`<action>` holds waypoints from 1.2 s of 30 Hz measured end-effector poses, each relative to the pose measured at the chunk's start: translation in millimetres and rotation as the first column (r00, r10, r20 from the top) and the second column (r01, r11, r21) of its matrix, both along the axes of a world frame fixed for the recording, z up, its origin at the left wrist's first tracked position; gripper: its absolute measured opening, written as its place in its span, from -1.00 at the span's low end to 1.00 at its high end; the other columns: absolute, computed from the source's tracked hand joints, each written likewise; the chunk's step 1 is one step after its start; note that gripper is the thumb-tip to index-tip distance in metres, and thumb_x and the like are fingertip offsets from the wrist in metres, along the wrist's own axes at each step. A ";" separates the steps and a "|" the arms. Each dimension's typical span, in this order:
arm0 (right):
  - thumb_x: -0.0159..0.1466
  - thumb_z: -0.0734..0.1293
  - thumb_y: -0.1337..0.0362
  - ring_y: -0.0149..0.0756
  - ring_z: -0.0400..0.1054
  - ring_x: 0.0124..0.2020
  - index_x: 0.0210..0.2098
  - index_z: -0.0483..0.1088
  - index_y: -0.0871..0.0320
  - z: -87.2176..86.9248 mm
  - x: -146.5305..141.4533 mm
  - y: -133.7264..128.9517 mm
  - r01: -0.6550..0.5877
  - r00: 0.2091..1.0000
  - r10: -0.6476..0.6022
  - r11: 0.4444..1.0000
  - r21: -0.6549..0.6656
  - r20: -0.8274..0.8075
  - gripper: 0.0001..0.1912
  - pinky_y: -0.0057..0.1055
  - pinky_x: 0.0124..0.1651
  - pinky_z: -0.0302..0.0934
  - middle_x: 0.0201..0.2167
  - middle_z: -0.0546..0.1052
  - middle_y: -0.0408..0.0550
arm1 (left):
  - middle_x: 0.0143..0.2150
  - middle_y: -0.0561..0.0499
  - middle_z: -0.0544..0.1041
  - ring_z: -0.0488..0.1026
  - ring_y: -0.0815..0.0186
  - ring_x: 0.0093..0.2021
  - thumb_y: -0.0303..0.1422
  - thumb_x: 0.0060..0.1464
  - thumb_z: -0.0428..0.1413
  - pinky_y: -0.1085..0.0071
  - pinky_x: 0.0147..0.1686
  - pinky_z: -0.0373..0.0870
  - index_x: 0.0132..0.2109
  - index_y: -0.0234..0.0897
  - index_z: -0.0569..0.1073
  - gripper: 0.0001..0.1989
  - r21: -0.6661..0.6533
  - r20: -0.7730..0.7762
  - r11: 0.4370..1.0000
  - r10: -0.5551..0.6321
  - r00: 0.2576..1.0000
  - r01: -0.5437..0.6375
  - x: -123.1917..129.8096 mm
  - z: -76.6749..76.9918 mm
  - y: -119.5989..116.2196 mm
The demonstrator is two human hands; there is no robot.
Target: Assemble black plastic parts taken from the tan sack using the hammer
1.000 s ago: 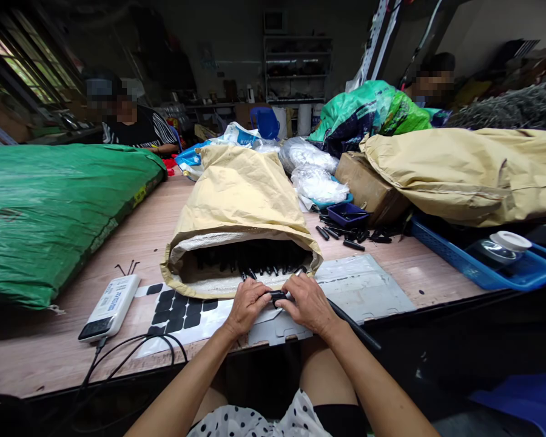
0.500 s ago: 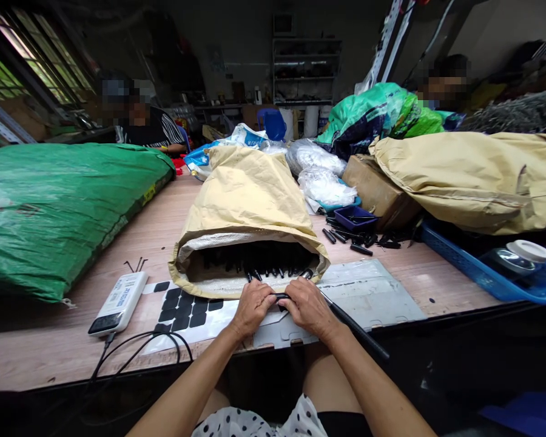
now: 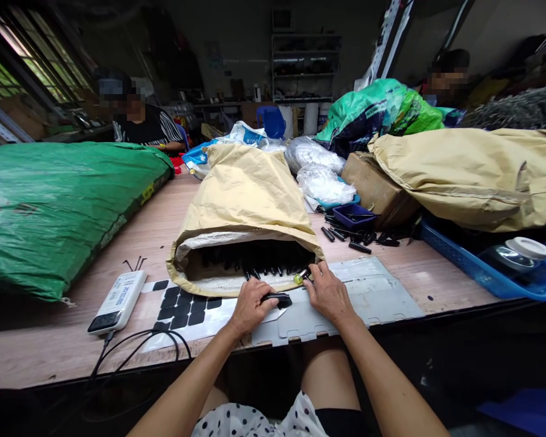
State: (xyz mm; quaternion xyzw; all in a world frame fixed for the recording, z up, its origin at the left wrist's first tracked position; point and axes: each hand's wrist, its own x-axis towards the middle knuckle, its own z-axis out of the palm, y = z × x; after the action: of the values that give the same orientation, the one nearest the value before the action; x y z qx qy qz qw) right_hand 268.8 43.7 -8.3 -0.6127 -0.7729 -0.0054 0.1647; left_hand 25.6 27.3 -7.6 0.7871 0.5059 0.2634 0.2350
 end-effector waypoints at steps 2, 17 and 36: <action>0.41 0.18 0.18 -0.17 0.38 -0.12 0.09 0.24 0.14 0.9 -2.1 -1.1 -0.005 1.000 0.005 1.000 0.008 0.003 -0.70 -0.34 -0.23 0.21 -0.04 0.38 0.07 | -0.24 0.01 0.59 0.34 0.15 -0.10 -0.29 0.16 0.18 0.20 -0.05 0.17 -0.20 -0.19 0.56 -0.88 0.008 0.008 1.000 0.004 1.000 -0.004 1.7 7.9 -5.1; 0.37 0.23 0.17 -0.22 0.36 -0.18 0.05 0.25 0.12 3.0 -1.4 0.7 0.013 0.998 -0.013 1.000 -0.005 -0.055 -0.71 -0.36 -0.28 0.14 -0.05 0.38 0.02 | -0.17 -0.07 0.64 0.56 0.05 -0.10 -0.24 0.18 0.08 0.17 -0.07 0.38 -0.09 -0.12 0.53 -0.79 -0.437 -0.245 0.899 -0.126 0.961 0.006 9.9 -60.5 -141.6; 0.36 0.22 0.17 -0.22 0.36 -0.18 0.03 0.26 0.11 2.3 -0.2 1.5 0.000 0.998 0.000 1.000 0.007 -0.069 -0.72 -0.36 -0.26 0.15 -0.06 0.38 0.01 | -0.36 -0.06 0.61 0.53 0.18 -0.32 -0.29 0.21 -0.02 0.34 -0.31 0.29 -0.28 -0.20 0.55 -0.74 -0.017 -0.102 0.752 0.654 0.750 -0.658 -17.8 37.7 17.9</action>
State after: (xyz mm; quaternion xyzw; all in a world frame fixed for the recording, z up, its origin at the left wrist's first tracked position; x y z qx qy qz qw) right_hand 268.6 45.2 -6.0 -0.6119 -0.7667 0.0132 0.1937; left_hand 7.8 45.2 30.1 0.5641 0.7665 0.2805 0.1250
